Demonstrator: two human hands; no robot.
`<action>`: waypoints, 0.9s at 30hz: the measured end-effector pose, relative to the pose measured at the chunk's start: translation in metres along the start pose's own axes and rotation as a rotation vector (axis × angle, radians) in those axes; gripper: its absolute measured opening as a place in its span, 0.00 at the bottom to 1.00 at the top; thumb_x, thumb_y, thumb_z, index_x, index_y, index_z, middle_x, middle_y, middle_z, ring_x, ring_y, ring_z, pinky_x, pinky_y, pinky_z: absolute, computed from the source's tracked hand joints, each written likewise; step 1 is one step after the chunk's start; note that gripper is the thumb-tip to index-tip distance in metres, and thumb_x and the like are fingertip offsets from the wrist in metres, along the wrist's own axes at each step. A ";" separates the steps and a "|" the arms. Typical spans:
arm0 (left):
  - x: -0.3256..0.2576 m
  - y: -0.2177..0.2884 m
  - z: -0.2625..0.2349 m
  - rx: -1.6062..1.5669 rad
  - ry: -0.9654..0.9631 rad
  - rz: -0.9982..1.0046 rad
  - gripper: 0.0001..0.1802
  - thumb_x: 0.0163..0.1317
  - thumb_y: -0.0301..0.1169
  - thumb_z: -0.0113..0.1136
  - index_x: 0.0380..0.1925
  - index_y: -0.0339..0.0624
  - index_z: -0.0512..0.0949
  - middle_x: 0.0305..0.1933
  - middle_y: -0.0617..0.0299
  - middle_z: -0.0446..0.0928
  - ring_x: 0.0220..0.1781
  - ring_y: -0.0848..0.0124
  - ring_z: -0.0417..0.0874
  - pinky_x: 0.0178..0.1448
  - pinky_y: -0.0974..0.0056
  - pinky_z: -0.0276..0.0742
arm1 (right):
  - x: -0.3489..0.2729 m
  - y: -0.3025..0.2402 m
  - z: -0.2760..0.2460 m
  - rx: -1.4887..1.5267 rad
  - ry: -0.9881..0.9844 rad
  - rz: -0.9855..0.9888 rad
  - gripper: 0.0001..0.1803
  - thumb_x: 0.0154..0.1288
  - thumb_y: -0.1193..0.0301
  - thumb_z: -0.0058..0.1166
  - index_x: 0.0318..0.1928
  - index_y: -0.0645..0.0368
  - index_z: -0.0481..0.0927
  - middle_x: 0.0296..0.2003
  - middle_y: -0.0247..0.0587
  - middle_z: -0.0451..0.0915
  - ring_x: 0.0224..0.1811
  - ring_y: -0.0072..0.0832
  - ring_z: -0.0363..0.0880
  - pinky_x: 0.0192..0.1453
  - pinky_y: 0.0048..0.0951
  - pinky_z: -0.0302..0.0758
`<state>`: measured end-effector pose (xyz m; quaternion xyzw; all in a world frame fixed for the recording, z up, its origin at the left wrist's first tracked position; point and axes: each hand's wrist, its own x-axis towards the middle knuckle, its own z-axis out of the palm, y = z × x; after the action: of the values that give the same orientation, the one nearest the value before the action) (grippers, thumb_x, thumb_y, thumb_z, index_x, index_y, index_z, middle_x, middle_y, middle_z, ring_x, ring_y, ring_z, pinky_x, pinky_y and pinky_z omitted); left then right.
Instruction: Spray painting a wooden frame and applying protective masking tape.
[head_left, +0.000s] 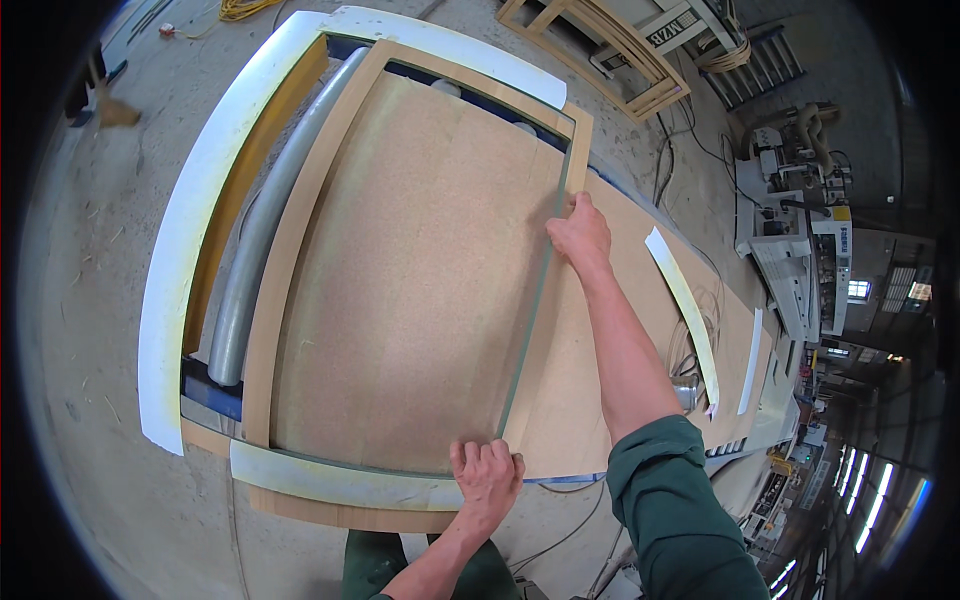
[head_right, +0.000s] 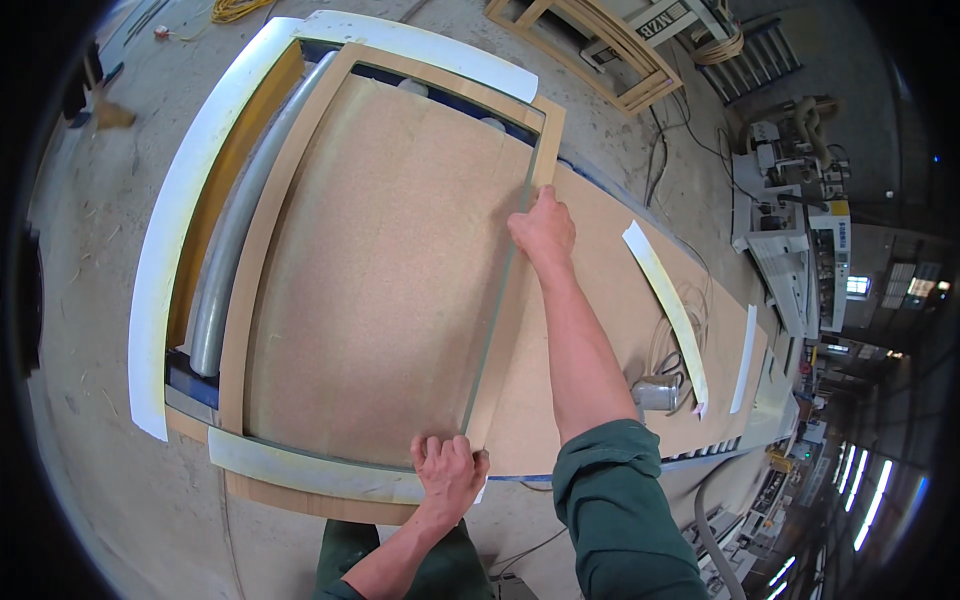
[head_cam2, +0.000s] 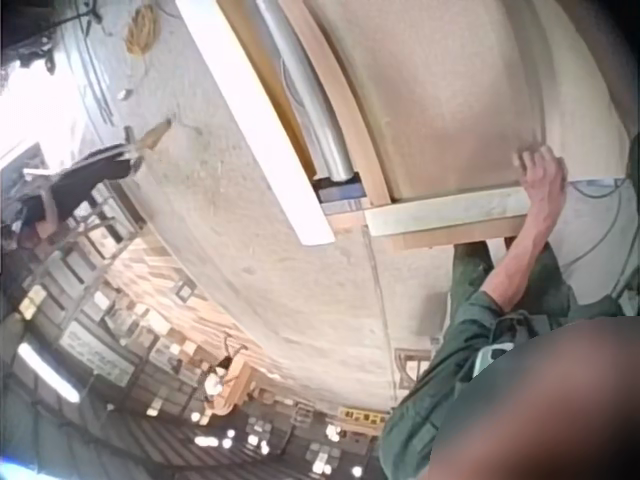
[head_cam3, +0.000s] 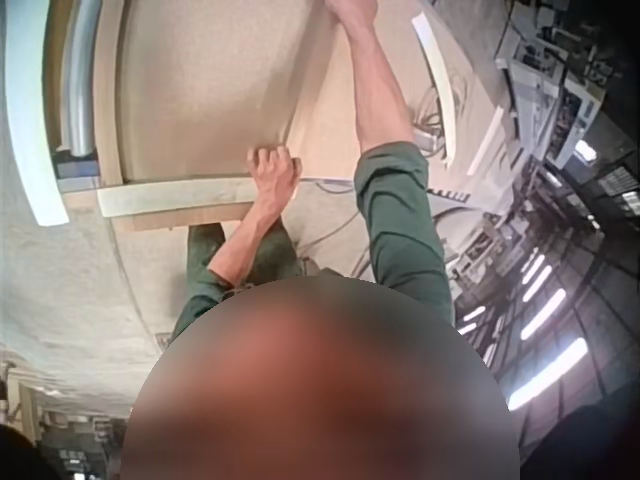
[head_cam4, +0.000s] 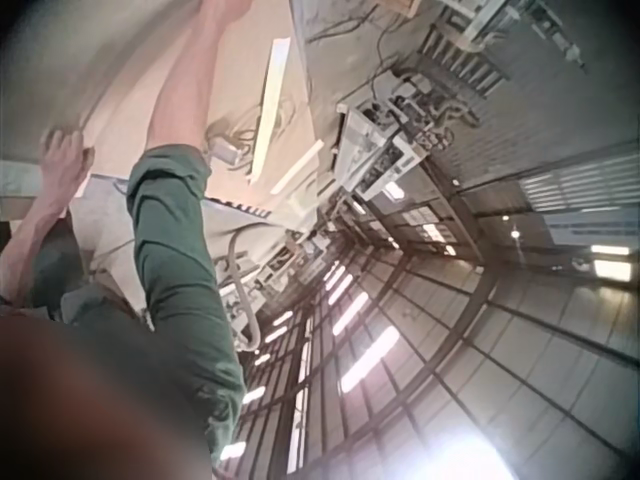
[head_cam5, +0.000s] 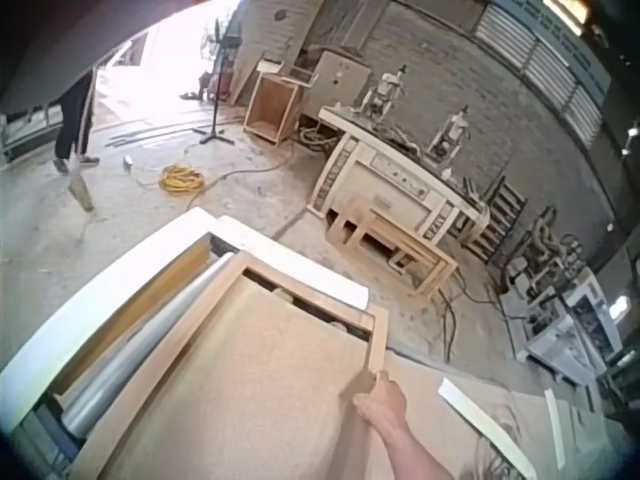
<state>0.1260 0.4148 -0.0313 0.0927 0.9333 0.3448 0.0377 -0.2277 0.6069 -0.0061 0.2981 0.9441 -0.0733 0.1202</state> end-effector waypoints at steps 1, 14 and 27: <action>0.000 0.000 0.000 0.000 -0.002 -0.001 0.14 0.56 0.35 0.69 0.25 0.44 0.71 0.23 0.54 0.71 0.35 0.56 0.74 0.64 0.44 0.68 | -0.001 0.001 -0.001 0.022 0.008 -0.016 0.34 0.54 0.64 0.61 0.64 0.56 0.76 0.57 0.53 0.86 0.61 0.46 0.86 0.66 0.42 0.80; -0.008 -0.007 0.003 0.002 -0.050 -0.073 0.15 0.59 0.40 0.68 0.28 0.45 0.74 0.25 0.55 0.75 0.39 0.55 0.77 0.67 0.43 0.64 | 0.027 0.033 0.006 0.098 -0.273 -0.357 0.28 0.54 0.55 0.70 0.51 0.60 0.86 0.40 0.45 0.88 0.43 0.32 0.85 0.52 0.38 0.81; 0.151 -0.256 -0.242 0.354 0.471 -0.383 0.22 0.59 0.48 0.72 0.45 0.45 0.83 0.47 0.52 0.82 0.54 0.52 0.80 0.65 0.44 0.62 | 0.010 0.061 -0.025 -0.146 -0.236 -0.296 0.67 0.46 0.72 0.79 0.85 0.41 0.54 0.61 0.50 0.76 0.62 0.44 0.83 0.67 0.39 0.80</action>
<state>-0.0923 0.1004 -0.0151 -0.1612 0.9621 0.1764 -0.1315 -0.2045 0.6673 0.0114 0.1358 0.9598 -0.0561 0.2393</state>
